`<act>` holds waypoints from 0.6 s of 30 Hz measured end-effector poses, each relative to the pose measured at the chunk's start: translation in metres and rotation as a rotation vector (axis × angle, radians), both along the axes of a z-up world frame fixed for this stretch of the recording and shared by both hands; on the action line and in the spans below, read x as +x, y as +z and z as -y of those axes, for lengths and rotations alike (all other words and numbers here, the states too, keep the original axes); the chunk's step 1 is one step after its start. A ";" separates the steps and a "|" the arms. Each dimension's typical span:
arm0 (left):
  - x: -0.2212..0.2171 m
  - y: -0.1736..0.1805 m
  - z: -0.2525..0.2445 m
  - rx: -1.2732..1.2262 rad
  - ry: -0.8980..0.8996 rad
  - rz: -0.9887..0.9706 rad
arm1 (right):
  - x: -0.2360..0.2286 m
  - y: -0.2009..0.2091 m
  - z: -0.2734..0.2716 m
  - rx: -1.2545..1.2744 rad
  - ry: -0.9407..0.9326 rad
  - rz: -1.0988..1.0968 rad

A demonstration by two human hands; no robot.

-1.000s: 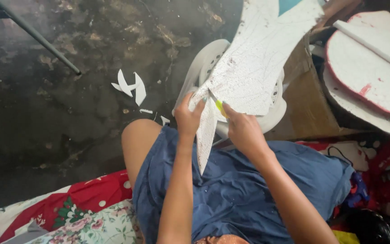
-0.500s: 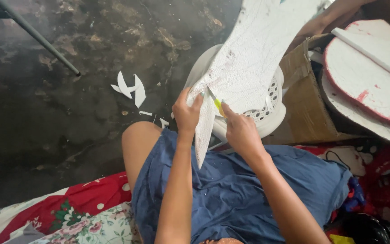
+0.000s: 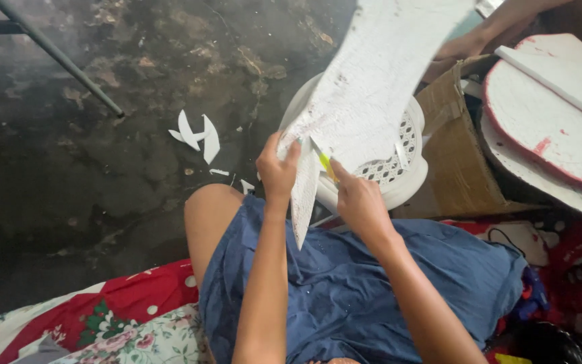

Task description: Trimming and refining the edges of a foam board cutout using a utility knife while sitting on the floor.

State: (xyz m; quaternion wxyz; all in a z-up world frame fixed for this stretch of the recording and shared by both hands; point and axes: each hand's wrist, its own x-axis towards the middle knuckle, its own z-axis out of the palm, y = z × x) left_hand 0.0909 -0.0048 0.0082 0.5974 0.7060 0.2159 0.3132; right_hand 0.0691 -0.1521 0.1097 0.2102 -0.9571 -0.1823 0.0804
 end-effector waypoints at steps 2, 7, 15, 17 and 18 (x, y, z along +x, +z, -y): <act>-0.001 0.003 0.001 0.010 -0.023 -0.001 | -0.007 0.010 0.002 -0.011 -0.014 -0.007; -0.007 0.008 -0.001 0.021 -0.087 -0.002 | -0.006 0.002 0.001 0.055 -0.049 -0.036; 0.000 -0.011 0.000 0.011 0.020 0.020 | -0.012 0.003 0.000 0.112 -0.090 -0.075; 0.003 -0.011 0.001 0.005 0.024 0.013 | -0.019 0.007 0.004 0.073 -0.093 -0.069; 0.002 -0.011 0.001 0.005 0.034 0.003 | -0.024 0.009 0.006 0.040 -0.089 -0.067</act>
